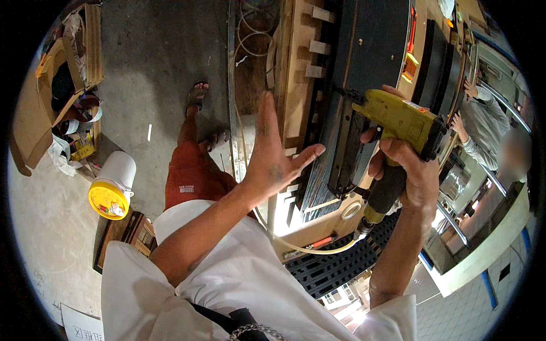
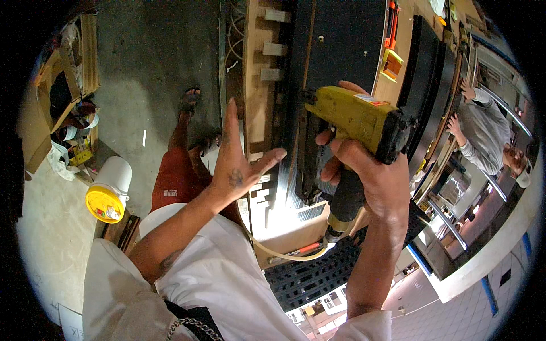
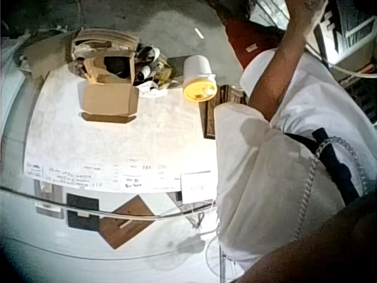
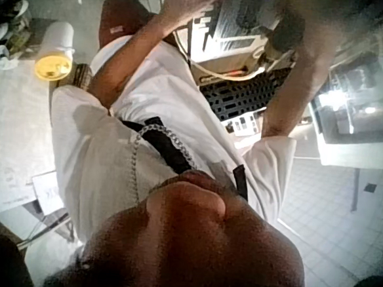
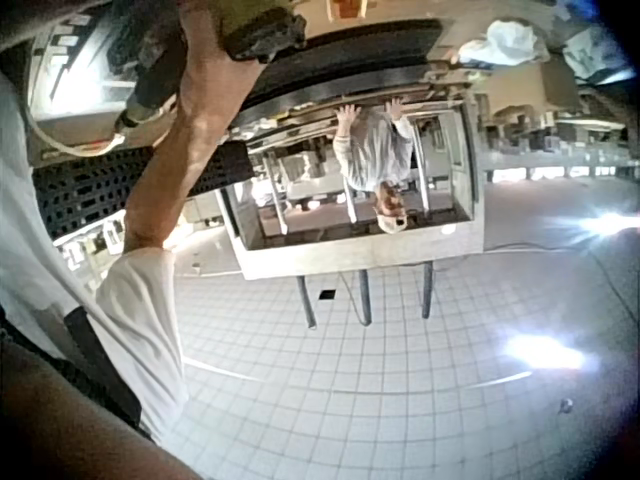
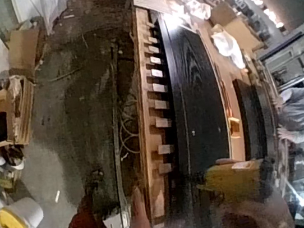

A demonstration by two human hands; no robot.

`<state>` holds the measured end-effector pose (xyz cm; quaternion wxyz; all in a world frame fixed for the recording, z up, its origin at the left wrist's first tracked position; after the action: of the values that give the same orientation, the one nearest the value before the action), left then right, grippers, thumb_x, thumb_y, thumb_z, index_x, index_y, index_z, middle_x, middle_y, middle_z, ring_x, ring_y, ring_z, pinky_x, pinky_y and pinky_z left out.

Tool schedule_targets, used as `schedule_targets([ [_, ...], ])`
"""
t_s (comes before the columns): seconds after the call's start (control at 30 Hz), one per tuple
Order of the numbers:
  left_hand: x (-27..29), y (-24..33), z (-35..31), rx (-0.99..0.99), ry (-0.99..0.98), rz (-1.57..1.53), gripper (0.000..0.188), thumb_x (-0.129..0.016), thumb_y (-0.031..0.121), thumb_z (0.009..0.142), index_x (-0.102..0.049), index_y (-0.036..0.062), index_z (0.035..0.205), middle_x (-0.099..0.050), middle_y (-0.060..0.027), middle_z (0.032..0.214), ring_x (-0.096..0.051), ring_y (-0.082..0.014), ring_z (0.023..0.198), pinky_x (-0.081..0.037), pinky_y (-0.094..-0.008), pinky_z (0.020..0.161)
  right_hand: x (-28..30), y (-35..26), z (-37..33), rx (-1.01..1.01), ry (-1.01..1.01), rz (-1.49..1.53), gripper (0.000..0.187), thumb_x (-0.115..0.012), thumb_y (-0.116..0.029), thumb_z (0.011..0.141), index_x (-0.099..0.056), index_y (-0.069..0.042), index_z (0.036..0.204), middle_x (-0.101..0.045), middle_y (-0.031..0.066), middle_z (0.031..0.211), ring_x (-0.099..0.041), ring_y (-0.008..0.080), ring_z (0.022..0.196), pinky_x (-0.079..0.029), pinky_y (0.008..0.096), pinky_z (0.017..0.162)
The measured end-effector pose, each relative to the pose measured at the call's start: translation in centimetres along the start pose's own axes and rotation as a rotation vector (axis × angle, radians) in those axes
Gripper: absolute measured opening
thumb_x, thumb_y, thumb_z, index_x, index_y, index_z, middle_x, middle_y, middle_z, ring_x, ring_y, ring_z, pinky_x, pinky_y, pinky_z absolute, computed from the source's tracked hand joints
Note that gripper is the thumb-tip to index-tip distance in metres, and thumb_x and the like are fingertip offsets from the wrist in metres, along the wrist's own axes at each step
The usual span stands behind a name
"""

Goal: The person assembles a piano keyboard by attaching black keys to a wooden frame. They use a pneumatic nail gun to secure the keys, a hammer to tap them into place, and a utility knife to trim excess material. The person also wipes the keys with a cloth and arranges white keys on the table.

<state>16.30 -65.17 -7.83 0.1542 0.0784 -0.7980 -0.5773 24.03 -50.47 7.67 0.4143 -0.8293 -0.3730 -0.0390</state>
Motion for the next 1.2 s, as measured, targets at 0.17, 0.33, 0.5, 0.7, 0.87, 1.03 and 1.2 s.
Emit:
schedule_targets([
  [0.17,0.1,0.2,2.1,0.012,-0.056,-0.285,0.115,-0.078,0.041,0.088,0.001,-0.0107,0.154,-0.019,-0.0423,0.154,-0.027,-0.0529,0.145,-0.026,-0.0519,0.121,-0.1,-0.6,0.1,-0.034,0.004,-0.006,0.068,-0.067,-0.005,0.079,-0.049,-0.001,0.145,-0.07,0.0136,0.091,-0.067,0.0155,0.058,-0.055,0.0261,0.052],
  [0.33,-0.1,0.0,2.3,-0.045,-0.016,-0.205,0.112,-0.08,0.036,0.086,-0.004,-0.0092,0.155,-0.016,-0.0411,0.156,-0.026,-0.0535,0.145,-0.028,-0.0517,0.12,-0.6,-1.3,0.3,-0.058,-0.007,-0.02,0.067,-0.067,-0.005,0.08,-0.049,-0.001,0.144,-0.07,0.0124,0.092,-0.067,0.0153,0.06,-0.055,0.0258,0.052],
  [0.5,-0.1,-0.1,2.2,0.073,-0.068,-0.266,0.114,-0.081,0.035,0.085,-0.003,-0.009,0.155,-0.012,-0.0401,0.158,-0.018,-0.0535,0.148,-0.023,-0.0519,0.123,0.1,-2.2,2.0,-0.017,-0.005,0.006,0.069,-0.068,-0.006,0.08,-0.049,-0.002,0.145,-0.07,0.0132,0.092,-0.068,0.0161,0.06,-0.055,0.0264,0.052],
  [0.7,-0.3,-0.6,2.0,0.083,-0.09,-0.24,0.117,-0.081,0.035,0.086,0.003,-0.0058,0.157,-0.004,-0.0385,0.16,-0.011,-0.0514,0.151,-0.02,-0.0511,0.124,0.2,-3.0,2.8,-0.046,-0.014,0.006,0.07,-0.07,-0.006,0.08,-0.048,-0.003,0.146,-0.071,0.0144,0.093,-0.068,0.0164,0.06,-0.055,0.0267,0.052],
  [0.87,-0.7,-0.7,1.9,0.127,-0.11,-0.276,0.12,-0.081,0.036,0.086,0.007,-0.0041,0.157,-0.001,-0.0375,0.161,-0.008,-0.0503,0.151,-0.018,-0.0504,0.124,-0.2,-3.1,2.9,-0.006,0.04,0.002,0.074,-0.073,-0.01,0.074,-0.05,0.003,0.143,-0.072,0.0187,0.089,-0.066,0.0141,0.051,-0.056,0.025,0.047],
  [1.03,-0.9,-0.9,2.0,0.168,-0.135,-0.318,0.122,-0.081,0.035,0.086,0.01,-0.0037,0.157,-0.001,-0.0373,0.161,-0.009,-0.0497,0.152,-0.018,-0.0493,0.124,-0.1,-3.2,2.8,-0.074,0.01,0.042,0.072,-0.069,-0.003,0.077,-0.048,-0.002,0.146,-0.071,0.0149,0.093,-0.067,0.0152,0.057,-0.056,0.0262,0.05],
  [1.2,-0.9,-0.7,1.8,0.084,-0.101,-0.346,0.121,-0.081,0.032,0.086,0.011,-0.0044,0.157,-0.005,-0.0361,0.161,-0.013,-0.0479,0.151,-0.019,-0.048,0.124,-0.1,-3.4,2.9,-0.08,0.031,0.029,0.073,-0.067,-0.002,0.076,-0.048,-0.003,0.146,-0.071,0.0145,0.093,-0.067,0.0154,0.058,-0.056,0.0262,0.05],
])
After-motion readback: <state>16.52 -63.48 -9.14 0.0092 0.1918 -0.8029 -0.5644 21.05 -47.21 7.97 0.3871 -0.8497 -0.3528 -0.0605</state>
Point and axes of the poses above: each hand's wrist, its own z-axis towards the middle knuckle, its own x-axis out of the back of the hand, y = z × x, the point moved 7 cm from there along z, towards the middle knuckle
